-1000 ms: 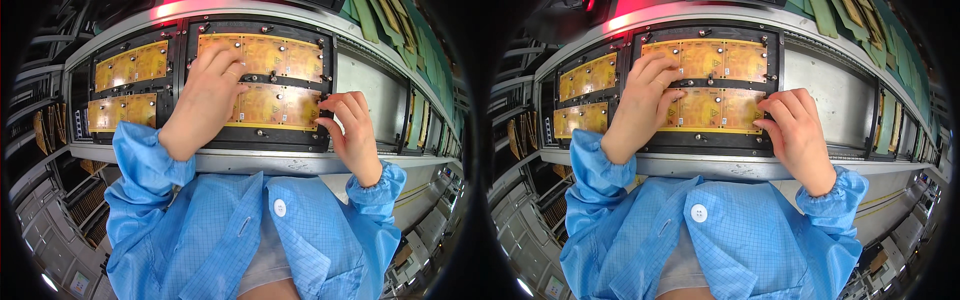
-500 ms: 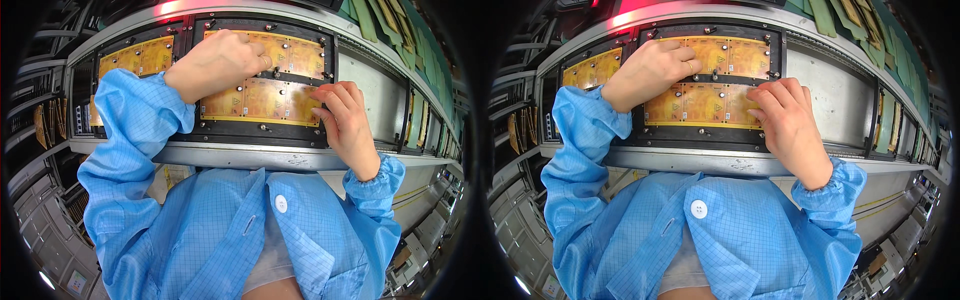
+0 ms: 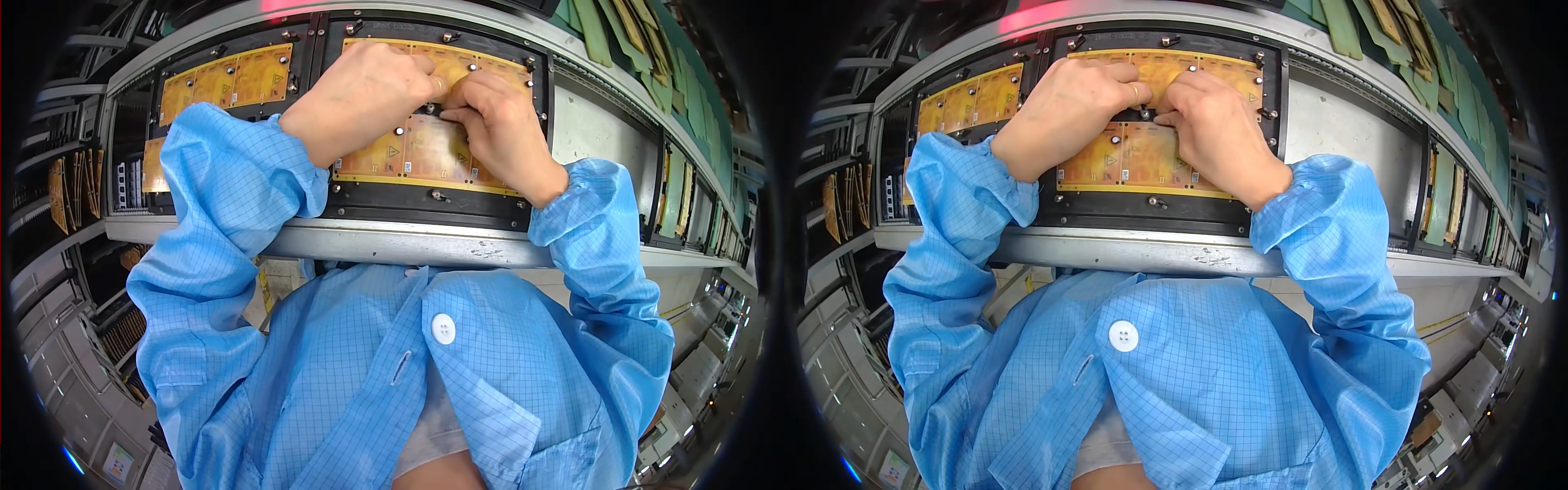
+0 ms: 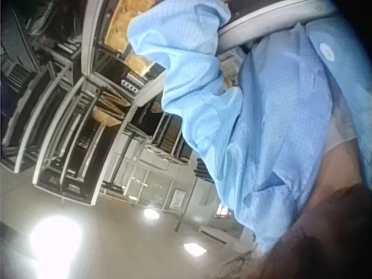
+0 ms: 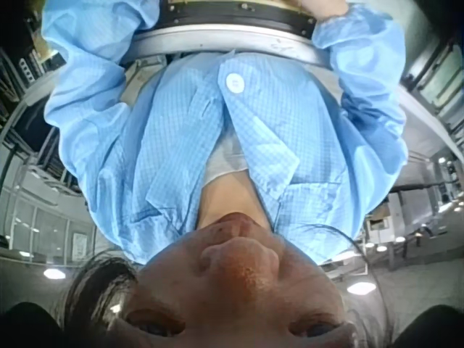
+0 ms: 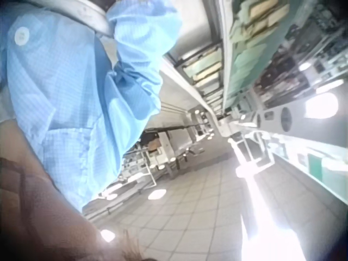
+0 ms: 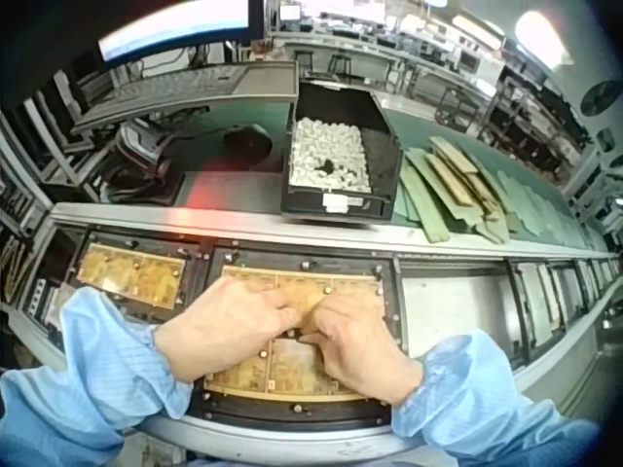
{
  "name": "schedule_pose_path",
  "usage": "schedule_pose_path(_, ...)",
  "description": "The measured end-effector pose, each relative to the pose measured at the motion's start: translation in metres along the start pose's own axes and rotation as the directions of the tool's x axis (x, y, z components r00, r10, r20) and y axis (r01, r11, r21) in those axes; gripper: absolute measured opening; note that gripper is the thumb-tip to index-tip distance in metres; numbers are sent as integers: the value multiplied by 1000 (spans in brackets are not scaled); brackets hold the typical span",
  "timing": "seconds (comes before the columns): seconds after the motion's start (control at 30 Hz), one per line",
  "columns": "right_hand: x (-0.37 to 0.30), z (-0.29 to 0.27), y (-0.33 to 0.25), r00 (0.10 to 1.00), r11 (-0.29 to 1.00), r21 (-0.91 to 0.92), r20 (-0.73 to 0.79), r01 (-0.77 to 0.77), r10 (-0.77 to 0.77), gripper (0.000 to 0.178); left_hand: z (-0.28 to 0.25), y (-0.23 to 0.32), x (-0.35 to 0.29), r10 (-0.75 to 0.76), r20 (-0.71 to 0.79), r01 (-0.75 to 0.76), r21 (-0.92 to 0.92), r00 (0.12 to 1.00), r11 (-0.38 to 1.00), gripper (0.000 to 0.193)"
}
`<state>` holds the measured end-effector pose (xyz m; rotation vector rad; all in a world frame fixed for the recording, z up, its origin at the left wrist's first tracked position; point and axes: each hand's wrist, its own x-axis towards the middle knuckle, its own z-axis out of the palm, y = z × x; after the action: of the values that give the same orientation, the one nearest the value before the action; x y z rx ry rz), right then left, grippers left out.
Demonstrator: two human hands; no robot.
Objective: Assembling electronic components into frames on an assembly line conveyor.
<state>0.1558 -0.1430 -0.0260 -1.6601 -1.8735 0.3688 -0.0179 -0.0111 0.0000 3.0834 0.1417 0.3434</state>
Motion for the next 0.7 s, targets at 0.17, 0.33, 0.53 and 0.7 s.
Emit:
schedule_pose_path(0.17, 0, -19, 18, 967, 960, 202, 129, 193, -222, 8, -1, 0, 0, 3, -2, -3, 14, 1000, 1000, 13)
schedule_pose_path(0.33, -11, -46, -16, 978, 978, 18, 37, 206, -206, 18, -6, -2, -16, -176, 56, 184, -291, 983, 939, 25)
schedule_pose_path(0.53, -63, -36, -42, 981, 998, 47, 188, 31, -39, 32, -50, 28, -88, -232, 142, 270, -400, 962, 876, 27)
schedule_pose_path(0.7, -70, -10, -48, 987, 993, -83, 139, 87, -75, 26, -36, 27, -111, -140, 131, 179, -370, 981, 911, 18)
